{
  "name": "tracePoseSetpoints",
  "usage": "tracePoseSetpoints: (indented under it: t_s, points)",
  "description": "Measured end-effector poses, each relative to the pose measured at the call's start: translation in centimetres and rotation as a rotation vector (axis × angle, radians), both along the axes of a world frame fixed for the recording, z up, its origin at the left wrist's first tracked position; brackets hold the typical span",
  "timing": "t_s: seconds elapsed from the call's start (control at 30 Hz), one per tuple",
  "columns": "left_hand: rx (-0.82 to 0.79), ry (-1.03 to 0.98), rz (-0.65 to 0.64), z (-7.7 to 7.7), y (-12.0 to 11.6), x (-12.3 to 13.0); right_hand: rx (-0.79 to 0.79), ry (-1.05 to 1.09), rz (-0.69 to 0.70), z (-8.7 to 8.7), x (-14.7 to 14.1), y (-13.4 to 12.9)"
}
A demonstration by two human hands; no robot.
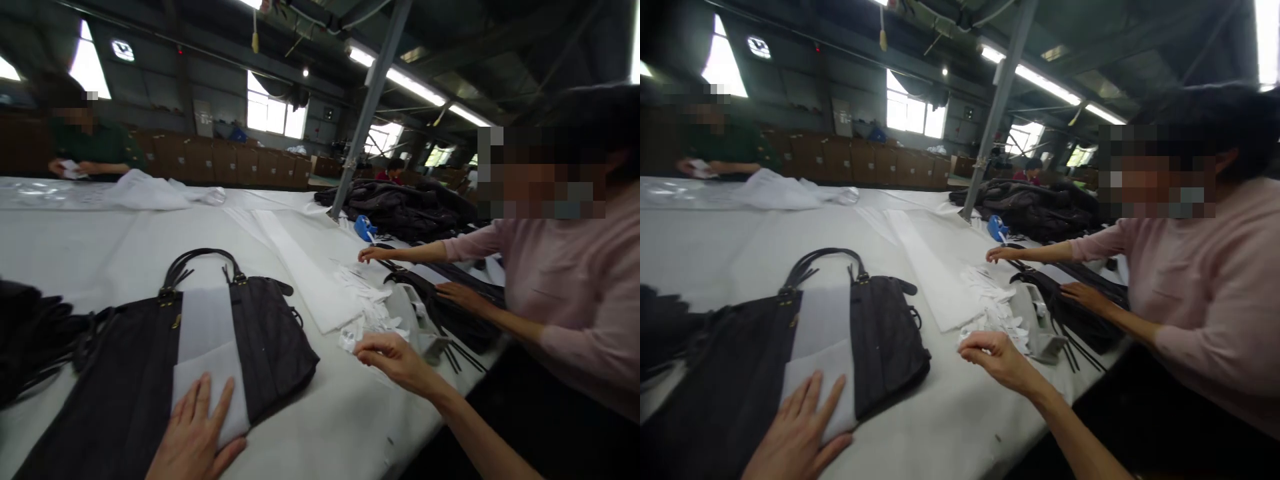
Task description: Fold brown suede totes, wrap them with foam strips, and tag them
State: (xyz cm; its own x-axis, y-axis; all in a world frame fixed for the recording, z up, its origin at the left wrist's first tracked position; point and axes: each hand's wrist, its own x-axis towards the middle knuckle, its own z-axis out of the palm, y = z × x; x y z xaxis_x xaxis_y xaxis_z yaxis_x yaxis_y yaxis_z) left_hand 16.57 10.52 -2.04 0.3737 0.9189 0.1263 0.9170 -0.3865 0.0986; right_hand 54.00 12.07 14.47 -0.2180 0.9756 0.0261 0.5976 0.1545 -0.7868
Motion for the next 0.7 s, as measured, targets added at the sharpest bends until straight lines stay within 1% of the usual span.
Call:
tracePoseSetpoints:
  t_s: [0.07, 0.13, 0.27, 0.33, 0.4, 0.47, 0.53, 0.6, 0.67, 0.7]
  points:
    - [-0.005, -0.019, 0.019, 0.6, -0.1, 0.0, -0.053, -0.003, 0.205, 1.2, -4.0, 2.5]
    - [-0.018, -0.042, 0.034, 1.1, -0.1, 0.1, -0.103, -0.007, 0.398, 1.8, -7.7, 5.0]
    - [-0.074, -0.091, 0.062, 1.9, 0.3, -0.1, -0.226, -0.017, 0.744, 1.7, -14.4, 9.2]
    - [-0.104, -0.114, 0.069, 2.0, 0.5, -0.3, -0.256, -0.031, 0.879, 1.3, -17.5, 11.1]
    - [-0.128, -0.133, 0.073, 1.9, 0.8, -0.4, -0.259, -0.078, 0.976, 0.7, -20.5, 13.0]
    - [-0.148, -0.156, 0.071, 1.5, 1.1, -0.7, -0.251, -0.174, 1.048, -0.1, -23.6, 14.8]
    - [-0.159, -0.184, 0.060, 0.8, 1.3, -0.9, -0.206, -0.341, 1.120, -1.0, -26.6, 16.5]
    - [-0.162, -0.213, 0.050, 0.2, 1.4, -1.1, -0.108, -0.571, 1.170, -2.0, -29.4, 17.9]
    - [-0.161, -0.237, 0.054, -0.3, 1.5, -1.2, -0.019, -0.763, 1.175, -3.0, -31.8, 18.9]
    - [-0.162, -0.249, 0.054, -0.4, 1.5, -1.3, 0.005, -0.819, 1.163, -3.5, -32.7, 19.2]
